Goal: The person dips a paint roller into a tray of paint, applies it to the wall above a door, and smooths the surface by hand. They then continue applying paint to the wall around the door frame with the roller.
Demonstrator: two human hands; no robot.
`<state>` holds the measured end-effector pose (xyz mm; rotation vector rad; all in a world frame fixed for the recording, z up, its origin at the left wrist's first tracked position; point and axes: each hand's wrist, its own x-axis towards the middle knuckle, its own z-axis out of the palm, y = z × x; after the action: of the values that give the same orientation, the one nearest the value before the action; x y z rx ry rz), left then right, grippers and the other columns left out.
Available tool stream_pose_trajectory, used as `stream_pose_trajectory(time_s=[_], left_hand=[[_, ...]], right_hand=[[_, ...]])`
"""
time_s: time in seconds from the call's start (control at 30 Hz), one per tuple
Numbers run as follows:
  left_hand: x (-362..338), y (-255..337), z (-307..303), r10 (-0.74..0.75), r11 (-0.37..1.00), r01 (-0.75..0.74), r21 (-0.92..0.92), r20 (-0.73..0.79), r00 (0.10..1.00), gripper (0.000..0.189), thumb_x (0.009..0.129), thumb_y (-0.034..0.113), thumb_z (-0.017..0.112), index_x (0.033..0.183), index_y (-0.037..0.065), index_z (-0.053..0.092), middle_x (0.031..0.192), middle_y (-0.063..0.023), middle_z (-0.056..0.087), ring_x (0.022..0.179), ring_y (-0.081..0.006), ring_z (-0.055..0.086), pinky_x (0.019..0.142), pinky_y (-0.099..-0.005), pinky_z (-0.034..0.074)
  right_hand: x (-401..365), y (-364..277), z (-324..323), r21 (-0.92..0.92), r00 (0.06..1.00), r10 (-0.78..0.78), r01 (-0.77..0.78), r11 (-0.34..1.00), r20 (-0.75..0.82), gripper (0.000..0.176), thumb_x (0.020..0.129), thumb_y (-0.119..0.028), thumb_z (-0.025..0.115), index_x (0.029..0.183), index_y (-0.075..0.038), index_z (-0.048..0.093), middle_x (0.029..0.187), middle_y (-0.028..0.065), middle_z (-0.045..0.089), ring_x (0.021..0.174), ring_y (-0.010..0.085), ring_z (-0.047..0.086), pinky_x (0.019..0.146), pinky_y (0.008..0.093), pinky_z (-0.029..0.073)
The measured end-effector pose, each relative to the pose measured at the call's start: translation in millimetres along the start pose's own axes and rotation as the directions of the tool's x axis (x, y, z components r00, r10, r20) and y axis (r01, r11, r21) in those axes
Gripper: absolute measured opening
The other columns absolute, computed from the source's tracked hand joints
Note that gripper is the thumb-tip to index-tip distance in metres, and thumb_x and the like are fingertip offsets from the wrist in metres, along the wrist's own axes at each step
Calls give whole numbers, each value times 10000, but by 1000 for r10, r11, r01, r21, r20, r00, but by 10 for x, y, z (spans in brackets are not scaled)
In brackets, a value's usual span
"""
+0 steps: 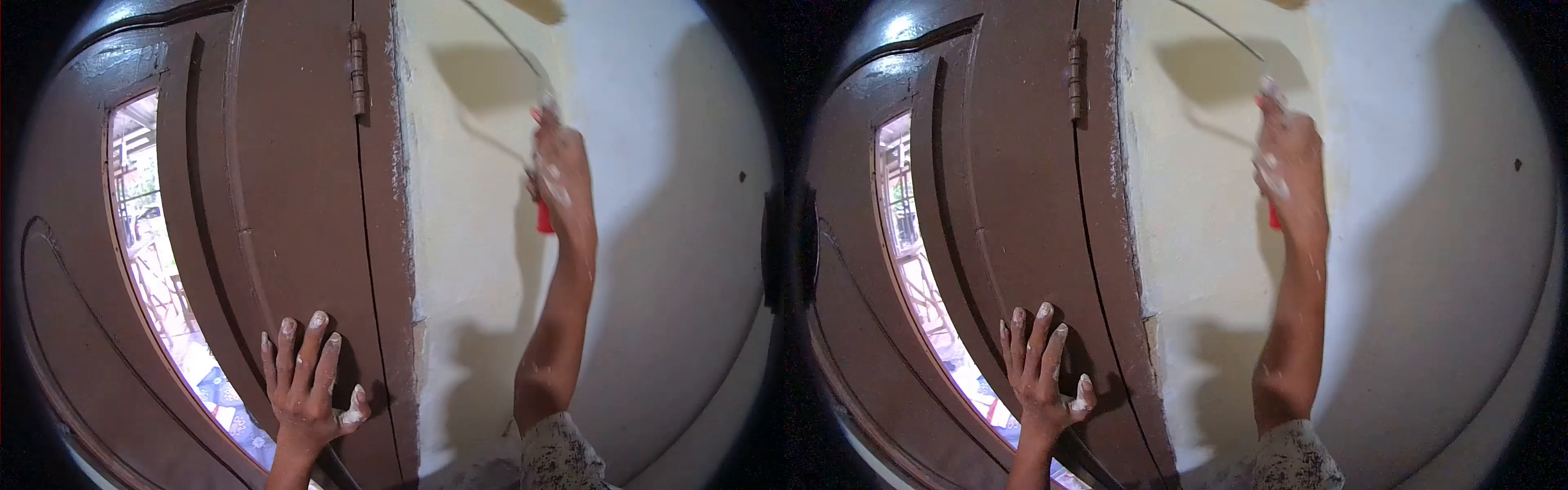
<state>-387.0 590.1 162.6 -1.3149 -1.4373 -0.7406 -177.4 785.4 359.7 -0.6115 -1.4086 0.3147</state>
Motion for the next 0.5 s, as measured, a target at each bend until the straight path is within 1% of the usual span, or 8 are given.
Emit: stream_pose_trajectory(time_s=[0.03,0.1,0.17,0.3,0.37,0.43,0.47,0.5], left_hand=[[12,-6,6,4,1000,-4,17,14,1000,489,763,355,486,1137,50,568,1314,-167,478,1298,-376,341,1072,-564,192],[20,-11,27,25,1000,-24,19,-21,999,506,760,356,490,1154,47,560,1315,-175,477,1299,-383,336,1070,-564,194],[71,-8,46,40,999,-39,13,-58,998,503,779,378,477,1155,55,567,1291,-171,504,1294,-392,342,1067,-560,195],[152,-59,156,114,992,-109,61,-83,990,503,812,364,481,1201,49,537,1299,-198,485,1298,-392,330,1077,-533,211],[174,-151,176,218,971,-206,119,-93,972,514,824,379,490,1160,-7,541,1227,-210,530,1214,-380,434,1048,-513,263],[87,-250,239,226,968,-220,123,-33,974,516,831,381,491,1144,-27,543,1184,-215,553,1157,-377,491,1026,-501,295],[29,-321,289,254,966,-249,69,-71,965,511,833,377,493,1133,-34,545,1153,-210,565,1110,-371,513,1005,-499,311],[-20,-391,334,280,960,-280,16,-123,952,507,836,373,494,1122,-41,548,1122,-205,578,1063,-365,534,984,-496,326]], right_hand=[[-162,144,-82,45,1000,23,-23,999,-4,594,944,-487,382,642,19,450,510,68,441,426,136,463,410,341,409],[-502,411,-200,182,974,183,-158,971,-131,404,951,-471,381,802,-104,463,530,-57,346,392,60,349,338,226,290],[-698,640,-446,211,957,264,-235,949,-120,346,950,-459,393,831,-141,461,579,-61,394,411,54,359,336,219,286],[-1158,960,-558,311,902,300,-202,929,-310,292,946,-409,427,823,-147,465,627,-38,409,454,65,348,393,220,272],[-1319,1359,-771,114,912,322,-302,946,-255,381,927,-469,413,769,-127,469,595,-15,396,445,98,339,405,231,292],[-1656,1095,-571,43,912,313,-313,949,-266,456,882,-483,531,677,-80,475,487,29,347,393,149,324,405,307,332],[-1771,950,-389,27,851,379,-397,918,-363,479,890,-530,481,671,-106,445,504,-2,359,387,124,305,375,246,307],[-1877,1108,-427,6,852,394,-418,908,-345,479,890,-530,481,671,-106,445,504,-2,359,387,124,305,375,246,307]])
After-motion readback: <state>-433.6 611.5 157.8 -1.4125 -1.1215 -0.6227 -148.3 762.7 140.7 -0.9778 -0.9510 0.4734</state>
